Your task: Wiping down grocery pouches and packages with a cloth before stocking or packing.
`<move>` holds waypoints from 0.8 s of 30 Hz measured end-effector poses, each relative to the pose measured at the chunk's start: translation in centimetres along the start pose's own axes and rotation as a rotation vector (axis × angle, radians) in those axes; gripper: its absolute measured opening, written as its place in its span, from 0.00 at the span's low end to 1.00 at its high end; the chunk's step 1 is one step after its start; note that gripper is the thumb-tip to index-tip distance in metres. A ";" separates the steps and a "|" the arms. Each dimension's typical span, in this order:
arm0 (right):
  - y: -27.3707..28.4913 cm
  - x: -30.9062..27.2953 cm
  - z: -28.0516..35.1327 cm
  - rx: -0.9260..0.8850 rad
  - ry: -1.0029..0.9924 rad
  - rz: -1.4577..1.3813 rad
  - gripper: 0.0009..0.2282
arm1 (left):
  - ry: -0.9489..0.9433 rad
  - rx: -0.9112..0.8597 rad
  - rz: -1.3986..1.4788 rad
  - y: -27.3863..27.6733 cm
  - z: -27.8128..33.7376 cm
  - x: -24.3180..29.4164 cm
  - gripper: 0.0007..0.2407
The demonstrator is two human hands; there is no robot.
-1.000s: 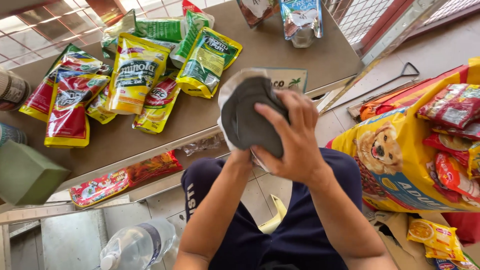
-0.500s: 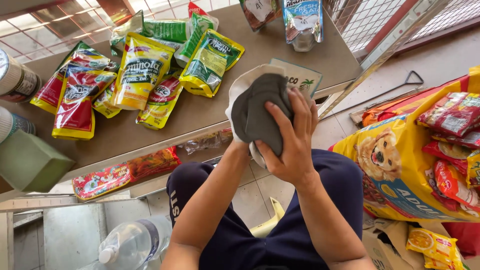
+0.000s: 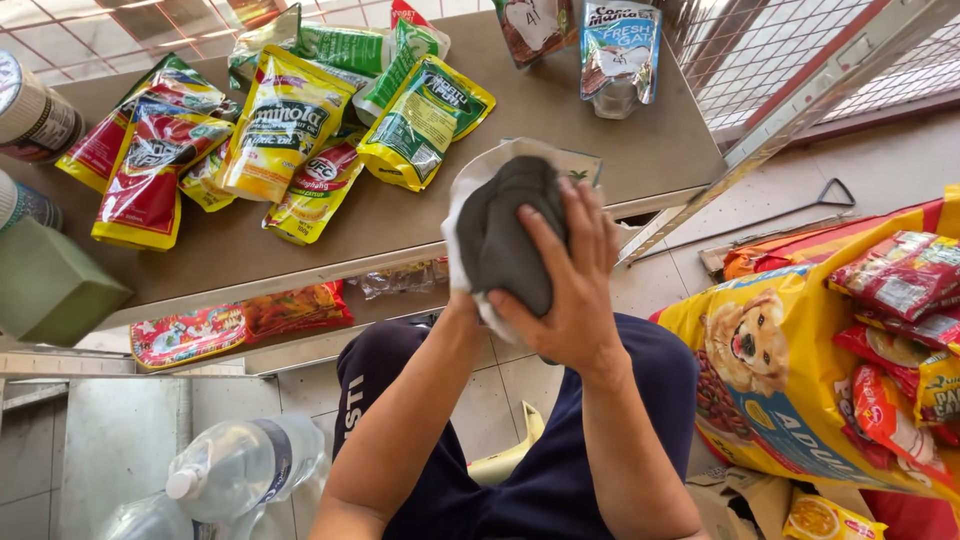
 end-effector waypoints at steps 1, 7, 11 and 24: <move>-0.3 -0.3 -0.1 -0.044 0.019 -0.022 0.36 | 0.005 -0.006 0.034 0.2 -0.3 -0.3 0.11; 0.0 2.8 0.2 0.007 -0.031 -0.119 0.35 | 0.033 -0.025 0.161 2.2 -0.8 -1.8 0.14; 0.5 3.8 0.3 0.117 -0.076 -0.090 0.31 | 0.064 -0.060 0.234 2.1 -0.3 -2.5 0.15; -2.2 -2.3 -1.0 -0.054 -0.053 -0.033 0.32 | 0.308 -0.224 0.390 2.1 2.7 -3.5 0.14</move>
Point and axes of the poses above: each hand's wrist, its own z-axis away from the middle knuckle, its own y-axis out of the back of the hand, x = y × z, the point moved 5 cm from there along -z, towards the middle knuckle, and after that the axes turned 12 degrees about -z, right-handed, at the moved point
